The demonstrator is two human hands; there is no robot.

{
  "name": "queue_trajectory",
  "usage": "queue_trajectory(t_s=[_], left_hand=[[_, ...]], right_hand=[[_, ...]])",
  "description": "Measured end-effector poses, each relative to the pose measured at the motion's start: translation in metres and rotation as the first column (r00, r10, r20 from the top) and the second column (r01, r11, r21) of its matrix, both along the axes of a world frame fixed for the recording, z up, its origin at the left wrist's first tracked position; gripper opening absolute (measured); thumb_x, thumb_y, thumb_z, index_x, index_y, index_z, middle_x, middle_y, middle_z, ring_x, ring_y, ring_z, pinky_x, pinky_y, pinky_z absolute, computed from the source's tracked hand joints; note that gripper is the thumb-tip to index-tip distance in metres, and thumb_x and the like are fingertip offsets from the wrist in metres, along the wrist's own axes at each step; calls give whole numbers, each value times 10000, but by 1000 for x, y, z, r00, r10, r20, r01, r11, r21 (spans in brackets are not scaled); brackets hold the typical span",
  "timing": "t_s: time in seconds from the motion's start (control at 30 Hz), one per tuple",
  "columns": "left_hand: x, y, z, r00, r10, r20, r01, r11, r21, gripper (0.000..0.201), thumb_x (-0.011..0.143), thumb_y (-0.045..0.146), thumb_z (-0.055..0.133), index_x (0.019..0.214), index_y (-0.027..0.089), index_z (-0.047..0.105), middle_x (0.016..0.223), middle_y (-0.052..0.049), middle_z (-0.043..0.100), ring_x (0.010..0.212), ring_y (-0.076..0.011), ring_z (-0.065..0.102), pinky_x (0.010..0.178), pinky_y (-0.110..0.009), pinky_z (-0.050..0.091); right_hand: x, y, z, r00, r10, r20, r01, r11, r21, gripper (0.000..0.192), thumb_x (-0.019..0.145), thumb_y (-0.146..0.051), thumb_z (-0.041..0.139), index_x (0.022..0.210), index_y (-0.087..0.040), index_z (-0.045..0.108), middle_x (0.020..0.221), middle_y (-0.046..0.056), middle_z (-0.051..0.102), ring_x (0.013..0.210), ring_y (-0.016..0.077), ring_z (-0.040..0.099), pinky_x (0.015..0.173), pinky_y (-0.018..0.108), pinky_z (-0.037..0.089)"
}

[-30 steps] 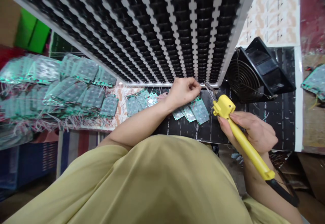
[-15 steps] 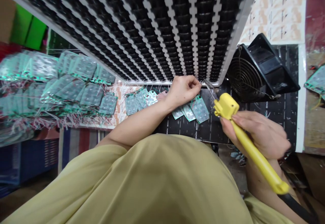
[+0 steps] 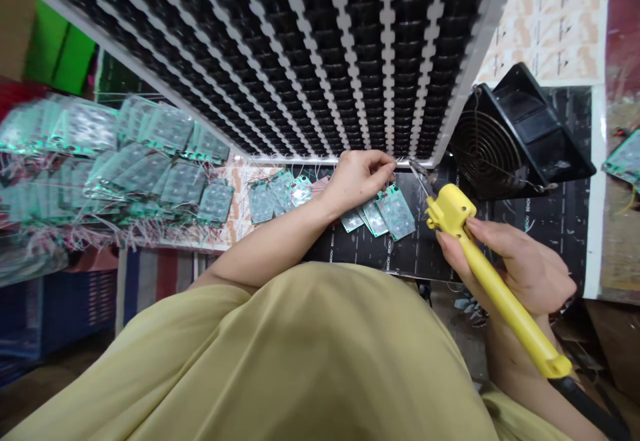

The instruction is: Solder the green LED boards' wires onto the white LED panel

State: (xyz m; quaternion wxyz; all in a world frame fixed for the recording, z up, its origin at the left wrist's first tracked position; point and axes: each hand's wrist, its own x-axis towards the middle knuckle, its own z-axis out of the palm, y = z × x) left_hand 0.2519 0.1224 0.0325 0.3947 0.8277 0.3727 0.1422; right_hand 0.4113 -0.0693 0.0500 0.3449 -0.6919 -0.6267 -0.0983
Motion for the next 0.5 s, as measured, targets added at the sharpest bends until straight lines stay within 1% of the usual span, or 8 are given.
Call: queue_trajectory(t_s=[0.03,0.07,0.13,0.2,0.3,0.43,0.5], left_hand=[[0,0,0,1000,8,-3,-8,1000,-9,236,871,189,507,855,138,736,810,-47,750,769,-137,661,770,-253,492],[0,1,0,1000,14,-10,-14,1000,-16,234,865,189,511,842,135,737,805,-48,749,768,-139,660,765,-253,492],[1,2,-1,1000,21,-21,-21,999,-24,225,852,187,521,819,130,736,793,-49,747,763,-142,658,760,-255,491],[3,2,-2,1000,23,-18,-24,999,-29,219,847,187,526,809,127,734,790,-51,747,759,-142,657,756,-257,493],[4,2,-3,999,33,-5,-33,999,-34,218,849,189,524,804,133,730,794,-49,748,768,-141,659,760,-257,498],[4,2,-3,999,38,-9,-38,999,-31,222,850,194,520,814,135,731,808,-55,750,783,-149,664,777,-268,504],[4,2,-3,999,38,-13,-38,999,-28,227,851,193,514,816,136,731,817,-58,751,788,-152,665,786,-273,505]], right_hand=[[0,2,1,998,62,19,-62,997,44,234,804,-341,754,890,-201,588,779,-3,711,635,138,685,563,206,563],[0,5,1,994,104,29,-106,993,54,219,819,-328,741,860,-200,569,752,-9,704,630,129,682,552,190,555],[-1,9,2,991,128,27,-128,992,-7,203,876,-346,679,821,-198,551,738,-7,698,631,123,681,550,190,552],[-1,13,3,989,135,53,-134,990,-34,204,904,-339,643,793,-197,546,743,-1,698,633,124,682,553,199,554],[-3,22,5,977,181,113,-185,982,31,199,851,-279,712,798,-200,538,741,-16,697,621,118,678,538,184,546],[-4,33,10,959,252,133,-267,958,108,271,770,-250,796,826,-200,536,722,-34,689,616,119,674,536,184,543],[-3,30,13,957,255,134,-269,959,93,287,738,-218,816,857,-207,555,740,-47,693,635,114,676,559,184,545]])
